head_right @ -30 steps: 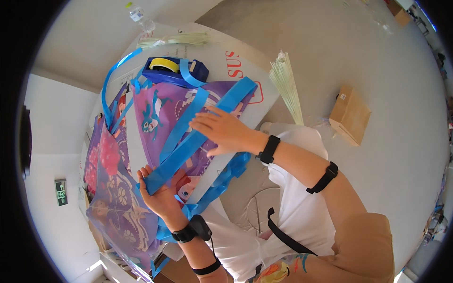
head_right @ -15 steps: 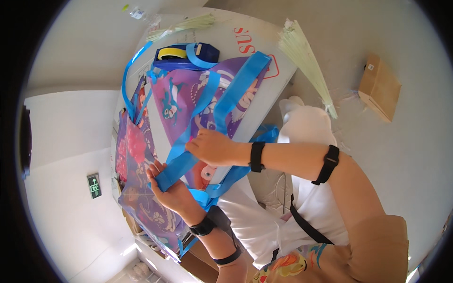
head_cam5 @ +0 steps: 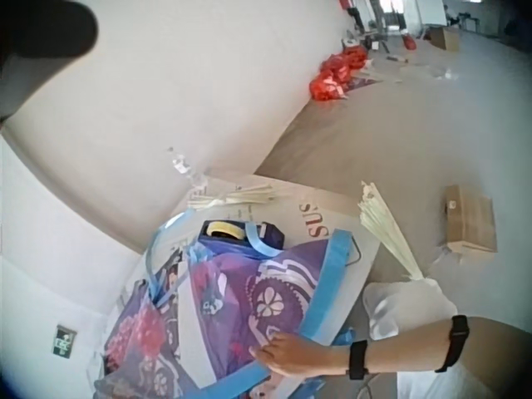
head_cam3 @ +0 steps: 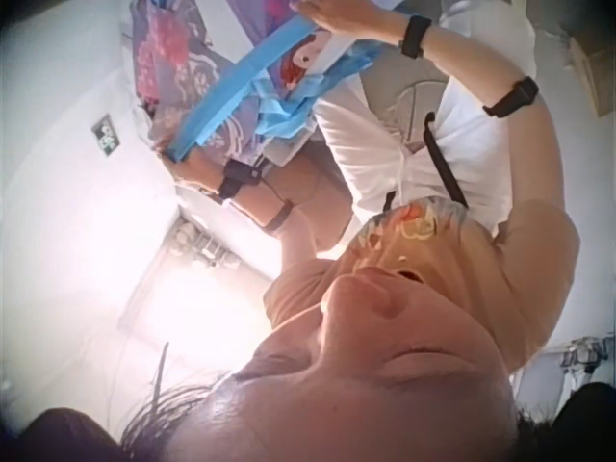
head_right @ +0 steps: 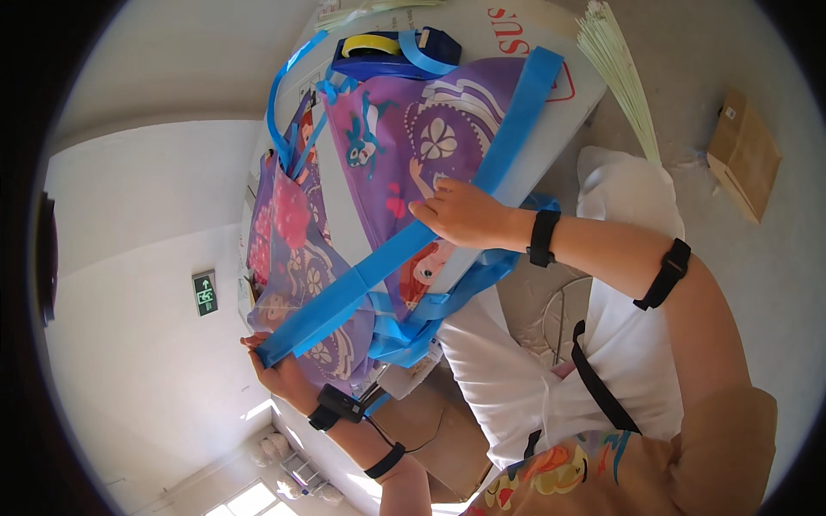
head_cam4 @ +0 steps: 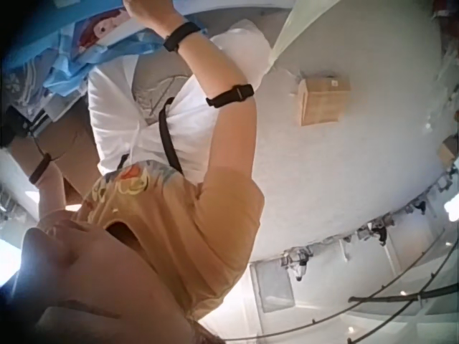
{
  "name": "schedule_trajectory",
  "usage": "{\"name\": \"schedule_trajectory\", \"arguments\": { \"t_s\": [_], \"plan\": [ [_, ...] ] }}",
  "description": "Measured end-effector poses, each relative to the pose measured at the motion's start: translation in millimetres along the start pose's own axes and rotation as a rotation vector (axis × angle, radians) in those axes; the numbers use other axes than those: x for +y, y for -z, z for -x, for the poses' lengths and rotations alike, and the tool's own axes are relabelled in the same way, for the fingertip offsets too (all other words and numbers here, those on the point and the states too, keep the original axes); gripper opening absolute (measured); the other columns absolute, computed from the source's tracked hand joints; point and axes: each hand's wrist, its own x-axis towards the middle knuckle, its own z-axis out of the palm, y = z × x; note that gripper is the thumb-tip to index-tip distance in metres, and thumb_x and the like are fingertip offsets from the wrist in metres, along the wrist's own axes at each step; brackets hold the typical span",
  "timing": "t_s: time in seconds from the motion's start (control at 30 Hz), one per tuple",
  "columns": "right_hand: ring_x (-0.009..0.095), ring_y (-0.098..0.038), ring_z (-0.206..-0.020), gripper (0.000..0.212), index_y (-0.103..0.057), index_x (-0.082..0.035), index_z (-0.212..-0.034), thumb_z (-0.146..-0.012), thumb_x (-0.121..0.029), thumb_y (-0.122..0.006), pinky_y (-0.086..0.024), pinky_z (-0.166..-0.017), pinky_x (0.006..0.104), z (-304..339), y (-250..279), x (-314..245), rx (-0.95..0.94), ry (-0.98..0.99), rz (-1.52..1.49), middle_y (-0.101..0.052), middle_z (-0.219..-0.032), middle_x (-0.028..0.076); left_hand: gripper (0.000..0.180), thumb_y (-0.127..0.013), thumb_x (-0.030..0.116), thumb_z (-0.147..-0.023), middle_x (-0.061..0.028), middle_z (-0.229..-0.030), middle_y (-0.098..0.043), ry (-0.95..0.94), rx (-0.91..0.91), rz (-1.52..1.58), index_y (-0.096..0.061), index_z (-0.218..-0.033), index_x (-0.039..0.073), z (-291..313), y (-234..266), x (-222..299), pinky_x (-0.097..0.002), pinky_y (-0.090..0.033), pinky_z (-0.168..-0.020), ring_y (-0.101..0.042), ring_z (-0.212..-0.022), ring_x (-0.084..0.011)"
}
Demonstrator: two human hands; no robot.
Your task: Assembling a colorful plastic kite by attaching tails and folding.
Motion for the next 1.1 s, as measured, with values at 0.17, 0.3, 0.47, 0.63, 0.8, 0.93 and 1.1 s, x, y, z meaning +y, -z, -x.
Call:
{"name": "schedule_trajectory", "arguments": {
  "t_s": [0.17, 0.3, 0.47, 0.63, 0.8, 0.93, 1.1],
  "plan": [
    [0.028, -0.052, -0.128, 0.07, -0.045, 0.004, -0.141, -0.083, -0.022, -0.073, -0.034, -0.114, 0.0427, -17.2, 6.3, -22.3, 0.083, 0.032, -0.011, -0.056, -0.134, 0.017, 0.02, -0.05, 0.013, -0.105, -0.0092, -0.098, -0.063, -0.223, 0.092, -0.311, -0.061, -0.113, -0.002, 5.4, -24.0, 2.4, -0.0342, -0.053, -0.086, -0.061, -0.09, -0.0195],
    [0.035, -0.03, -0.148, 0.1, -0.025, 0.003, -0.153, -0.078, -0.034, -0.08, -0.023, -0.122, 0.0503, -41.7, 15.4, -71.3, 0.029, 0.069, -0.462, -0.034, -0.156, 0.022, 0.028, -0.047, 0.022, -0.107, -0.0127, -0.111, -0.066, -0.351, -0.001, -0.986, -0.065, -0.112, 0.0, 24.3, -84.5, -55.9, -0.035, -0.05, -0.089, -0.063, -0.099, -0.0212],
    [0.037, -0.041, -0.139, 0.1, -0.024, 0.004, -0.153, -0.084, -0.044, -0.078, -0.031, -0.118, 0.0471, -61.0, 7.8, -106.9, 0.246, 0.026, -0.862, -0.042, -0.149, 0.025, 0.032, -0.048, 0.023, -0.106, -0.0145, -0.121, -0.068, -0.197, -0.581, -1.572, -0.07, -0.11, -0.001, 47.1, -169.8, -142.8, -0.0366, -0.04, -0.106, -0.061, -0.117, -0.0263],
    [0.024, -0.063, -0.114, 0.067, -0.046, 0.004, -0.138, -0.095, -0.042, -0.067, -0.047, -0.097, 0.0376, -63.0, 3.2, -78.1, -0.055, -0.808, -1.463, -0.06, -0.128, 0.022, 0.051, -0.064, 0.038, -0.096, -0.0194, -0.117, -0.069, -0.089, -1.351, -1.979, -0.062, -0.126, -0.003, 22.3, -220.6, -198.1, -0.043, -0.048, -0.09, -0.065, -0.107, -0.035],
    [0.032, -0.066, -0.113, 0.023, -0.061, 0.005, -0.114, -0.103, -0.013, -0.052, -0.05, -0.103, 0.0419, -63.7, 39.1, -12.2, 0.481, -0.567, -2.283, -0.07, -0.106, 0.019, 0.074, -0.078, 0.044, -0.084, -0.0199, -0.131, -0.062, 0.113, -0.948, -1.346, -0.056, -0.138, 0.0, -6.9, -197.2, -181.6, -0.0434, -0.041, -0.108, -0.058, -0.123, -0.0339],
    [0.035, -0.064, -0.116, 0.028, -0.059, 0.006, -0.118, -0.104, -0.017, -0.05, -0.05, -0.103, 0.0448, -56.9, 52.9, 9.7, 0.578, -0.833, -2.228, -0.068, -0.114, 0.021, 0.107, -0.092, 0.034, -0.067, -0.0229, -0.149, -0.044, -0.11, -0.891, -1.538, -0.036, -0.152, 0.001, 27.1, -119.8, -182.4, -0.0476, -0.037, -0.113, -0.043, -0.139, -0.036],
    [0.035, -0.062, -0.119, 0.032, -0.057, 0.006, -0.121, -0.105, -0.02, -0.049, -0.05, -0.105, 0.0462, -49.0, 55.3, 9.0, 0.521, -0.851, -2.238, -0.066, -0.118, 0.022, 0.114, -0.093, 0.032, -0.064, -0.0242, -0.146, -0.043, -0.256, -0.566, -1.703, -0.03, -0.152, -0.001, 79.8, -52.9, -230.2, -0.0504, -0.036, -0.113, -0.04, -0.139, -0.0419]
  ]
}}
